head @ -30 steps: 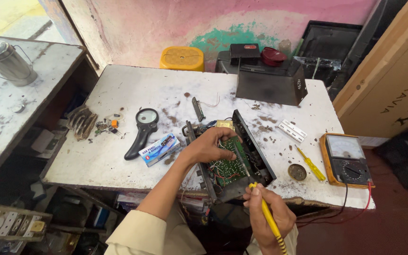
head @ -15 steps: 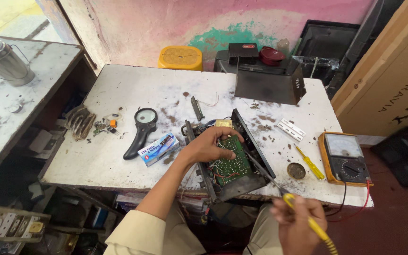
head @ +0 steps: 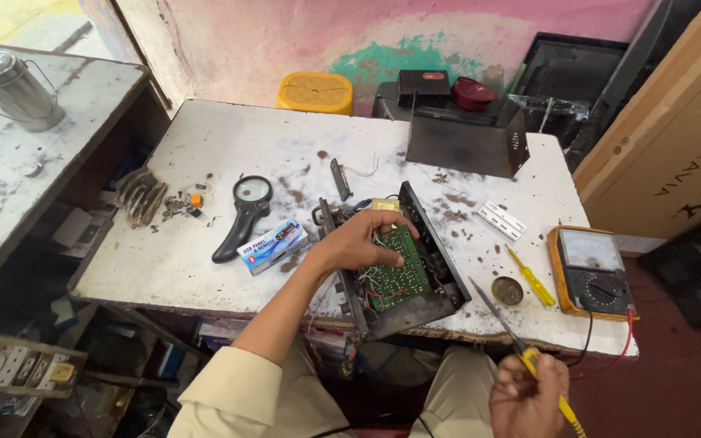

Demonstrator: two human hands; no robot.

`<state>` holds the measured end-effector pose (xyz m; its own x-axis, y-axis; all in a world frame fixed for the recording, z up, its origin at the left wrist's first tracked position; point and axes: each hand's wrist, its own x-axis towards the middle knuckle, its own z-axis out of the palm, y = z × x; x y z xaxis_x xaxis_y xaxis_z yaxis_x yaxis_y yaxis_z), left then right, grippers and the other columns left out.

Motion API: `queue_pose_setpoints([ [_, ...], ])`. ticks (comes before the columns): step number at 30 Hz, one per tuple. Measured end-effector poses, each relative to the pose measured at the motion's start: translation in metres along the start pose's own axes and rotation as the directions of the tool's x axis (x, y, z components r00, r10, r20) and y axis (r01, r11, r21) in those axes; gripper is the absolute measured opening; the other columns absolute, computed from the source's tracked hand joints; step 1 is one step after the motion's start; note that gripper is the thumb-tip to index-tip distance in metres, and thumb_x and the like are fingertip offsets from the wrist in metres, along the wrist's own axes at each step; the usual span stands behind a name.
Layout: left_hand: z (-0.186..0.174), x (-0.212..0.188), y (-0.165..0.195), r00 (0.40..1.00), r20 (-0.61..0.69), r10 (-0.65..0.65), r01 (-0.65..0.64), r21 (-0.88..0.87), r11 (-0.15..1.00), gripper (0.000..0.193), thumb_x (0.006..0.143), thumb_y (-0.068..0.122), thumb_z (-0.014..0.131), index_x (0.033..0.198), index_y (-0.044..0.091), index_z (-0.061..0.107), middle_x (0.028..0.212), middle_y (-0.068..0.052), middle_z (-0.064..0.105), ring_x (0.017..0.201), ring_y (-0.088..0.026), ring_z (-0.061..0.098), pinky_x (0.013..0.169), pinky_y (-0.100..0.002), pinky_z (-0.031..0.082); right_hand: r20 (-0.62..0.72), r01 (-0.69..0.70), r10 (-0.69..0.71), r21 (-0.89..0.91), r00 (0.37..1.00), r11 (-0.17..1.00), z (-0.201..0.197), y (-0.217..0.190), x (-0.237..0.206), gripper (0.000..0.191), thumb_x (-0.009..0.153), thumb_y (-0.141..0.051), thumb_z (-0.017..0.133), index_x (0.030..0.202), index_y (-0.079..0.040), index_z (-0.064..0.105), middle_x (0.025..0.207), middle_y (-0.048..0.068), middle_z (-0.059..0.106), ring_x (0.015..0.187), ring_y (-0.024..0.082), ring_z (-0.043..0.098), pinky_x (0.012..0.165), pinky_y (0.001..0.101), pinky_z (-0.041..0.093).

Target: The person uses a soldering iron to work on a green circuit board inside a black electronic housing. They hold the board steady with one hand while applying the soldering iron with the other, then briefly use a magnifying glass to inspect the work area.

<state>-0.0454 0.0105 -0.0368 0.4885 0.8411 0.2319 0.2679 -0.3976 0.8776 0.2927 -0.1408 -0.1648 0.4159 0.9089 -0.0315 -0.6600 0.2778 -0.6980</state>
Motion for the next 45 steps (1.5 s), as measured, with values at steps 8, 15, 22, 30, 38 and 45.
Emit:
queue_pose_setpoints([
  [8, 0.002, 0.004, -0.004, 0.999, 0.021, -0.04, 0.043, -0.149, 0.988, 0.042, 0.072, 0.001, 0.087, 0.111, 0.006, 0.072, 0.084, 0.003, 0.064, 0.079, -0.009, 0.056, 0.073, -0.026, 0.049, 0.252, 0.268, -0.187, -0.342, 0.949, 0.9, 0.097, 0.001, -0.031, 0.012, 0.107, -0.009, 0.057, 0.106, 0.003, 0.06, 0.085, 0.022, 0.072, 0.061, 0.023, 0.068, 0.054, 0.0291, 0.053],
  [15, 0.005, 0.007, -0.005, 0.996, 0.024, -0.086, 0.089, -0.269, 0.959, 0.04, 0.073, 0.003, 0.088, 0.108, 0.002, 0.069, 0.087, 0.002, 0.068, 0.082, -0.008, 0.062, 0.073, -0.026, 0.052, 0.369, 0.418, -0.259, -0.463, 0.893, 0.781, 0.112, 0.003, -0.039, 0.009, 0.104, -0.004, 0.059, 0.106, 0.004, 0.06, 0.089, 0.021, 0.074, 0.068, 0.019, 0.07, 0.059, 0.0278, 0.058],
  [22, 0.002, 0.005, -0.001, 0.998, 0.023, -0.053, 0.056, -0.182, 0.982, 0.045, 0.072, 0.0, 0.085, 0.114, 0.006, 0.071, 0.088, 0.003, 0.067, 0.082, -0.007, 0.059, 0.075, -0.025, 0.05, 0.433, 0.473, -0.244, -0.57, 0.868, 0.672, 0.108, 0.005, -0.046, 0.012, 0.099, -0.004, 0.063, 0.108, 0.004, 0.065, 0.09, 0.018, 0.075, 0.072, 0.016, 0.072, 0.062, 0.0269, 0.06],
  [30, 0.006, 0.007, -0.001, 0.989, 0.02, -0.147, 0.148, -0.206, 0.967, 0.041, 0.073, -0.001, 0.088, 0.11, 0.002, 0.069, 0.087, 0.002, 0.067, 0.083, -0.009, 0.061, 0.075, -0.026, 0.051, 0.459, 0.499, -0.249, -0.576, 0.853, 0.648, 0.109, 0.004, -0.049, 0.012, 0.099, -0.006, 0.064, 0.108, 0.003, 0.065, 0.089, 0.017, 0.076, 0.073, 0.015, 0.073, 0.062, 0.0255, 0.061],
  [38, 0.004, 0.005, -0.003, 0.999, 0.034, -0.036, 0.042, -0.215, 0.976, 0.045, 0.072, -0.001, 0.086, 0.114, 0.006, 0.07, 0.088, 0.003, 0.064, 0.084, -0.008, 0.057, 0.076, -0.025, 0.049, 0.448, 0.481, -0.235, -0.582, 0.862, 0.655, 0.108, 0.003, -0.049, 0.013, 0.099, -0.005, 0.063, 0.108, 0.004, 0.065, 0.09, 0.018, 0.076, 0.072, 0.015, 0.073, 0.062, 0.0262, 0.061],
  [45, 0.004, 0.006, -0.003, 0.995, 0.033, -0.089, 0.094, -0.231, 0.968, 0.038, 0.074, 0.002, 0.088, 0.107, 0.004, 0.069, 0.087, 0.001, 0.069, 0.083, -0.009, 0.062, 0.075, -0.026, 0.051, 0.416, 0.475, -0.28, -0.501, 0.865, 0.724, 0.099, 0.003, -0.045, 0.011, 0.102, -0.004, 0.061, 0.11, 0.005, 0.062, 0.092, 0.02, 0.075, 0.073, 0.019, 0.073, 0.063, 0.0285, 0.06],
])
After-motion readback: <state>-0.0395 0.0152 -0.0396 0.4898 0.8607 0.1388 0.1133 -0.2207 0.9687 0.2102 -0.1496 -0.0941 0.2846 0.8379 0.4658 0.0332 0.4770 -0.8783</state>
